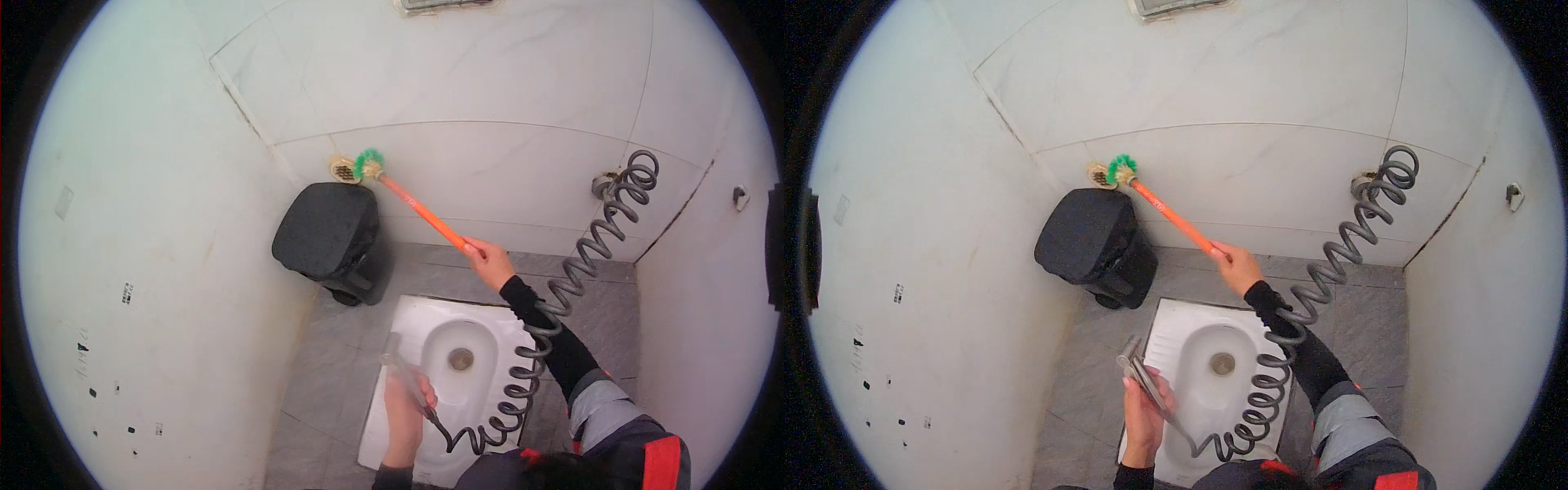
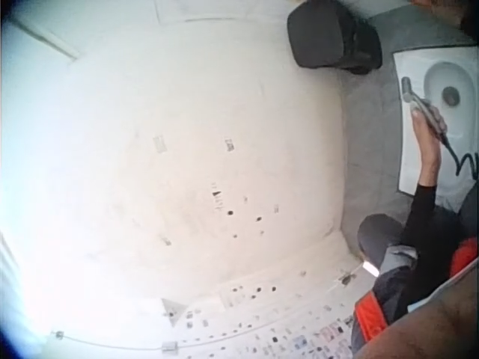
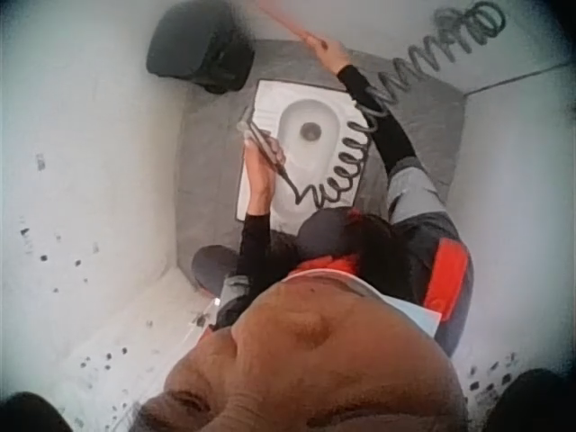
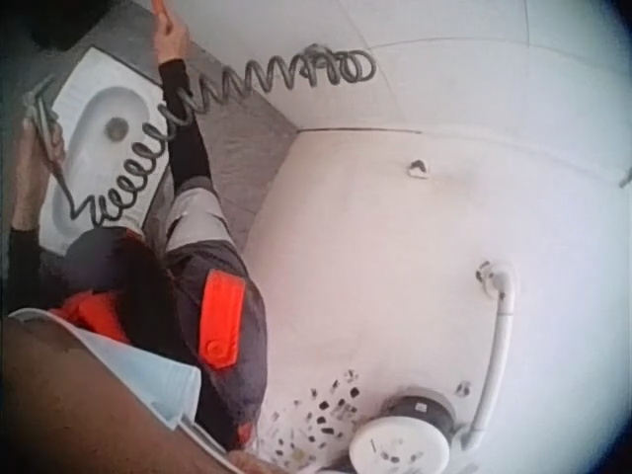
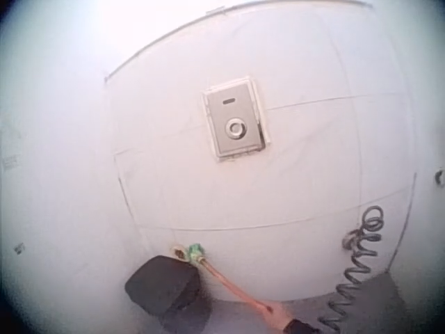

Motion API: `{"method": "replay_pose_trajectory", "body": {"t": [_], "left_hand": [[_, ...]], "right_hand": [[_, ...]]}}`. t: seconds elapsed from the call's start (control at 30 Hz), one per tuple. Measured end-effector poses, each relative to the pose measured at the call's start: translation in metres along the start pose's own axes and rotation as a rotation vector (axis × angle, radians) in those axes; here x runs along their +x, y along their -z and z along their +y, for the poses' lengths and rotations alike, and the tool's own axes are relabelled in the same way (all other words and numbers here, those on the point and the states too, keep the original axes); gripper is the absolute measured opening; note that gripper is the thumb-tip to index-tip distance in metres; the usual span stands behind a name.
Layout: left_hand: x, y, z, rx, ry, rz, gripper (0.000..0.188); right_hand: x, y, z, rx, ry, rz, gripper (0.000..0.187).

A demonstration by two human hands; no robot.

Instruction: Scrubbing a squat toilet and rinsing the stall walls and floor.

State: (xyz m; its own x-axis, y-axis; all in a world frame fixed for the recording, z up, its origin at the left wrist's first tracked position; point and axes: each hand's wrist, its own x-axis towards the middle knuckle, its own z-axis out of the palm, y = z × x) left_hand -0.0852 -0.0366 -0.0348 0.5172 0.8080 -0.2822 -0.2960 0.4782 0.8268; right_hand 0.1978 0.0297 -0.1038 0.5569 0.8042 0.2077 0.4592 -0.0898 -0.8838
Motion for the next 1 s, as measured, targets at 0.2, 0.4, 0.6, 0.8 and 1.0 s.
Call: {"method": "replay_pose_trajectory", "body": {"t": [0.2, 0.4, 0.6, 0.8, 1.0], "left_hand": [[0.006, 0.004, 0.009, 0.016, -0.009, 0.029, 0.045], [0.003, 0.002, -0.005, -0.008, 0.021, -0.026, 0.045], [0.002, -0.001, 0.002, 0.013, 0.019, -0.021, 0.045], [-0.002, 0.01, -0.004, 0.044, 0.029, 0.005, 0.046], [-0.005, -0.006, -0.015, 0.061, -0.009, 0.063, 0.047]], "right_hand": [[-0.056, 0.015, 0.036, 0.159, -0.119, -0.043, 0.031], [-0.041, 0.0, 0.031, 0.254, -0.175, -0.071, 0.032], [-0.02, -0.022, 0.002, 0.339, -0.094, -0.078, 0.033], [-0.067, 0.016, -0.004, 0.532, -0.39, -0.119, 0.034], [-0.005, -0.024, -0.035, 0.565, -0.161, -0.147, 0.037]]}}
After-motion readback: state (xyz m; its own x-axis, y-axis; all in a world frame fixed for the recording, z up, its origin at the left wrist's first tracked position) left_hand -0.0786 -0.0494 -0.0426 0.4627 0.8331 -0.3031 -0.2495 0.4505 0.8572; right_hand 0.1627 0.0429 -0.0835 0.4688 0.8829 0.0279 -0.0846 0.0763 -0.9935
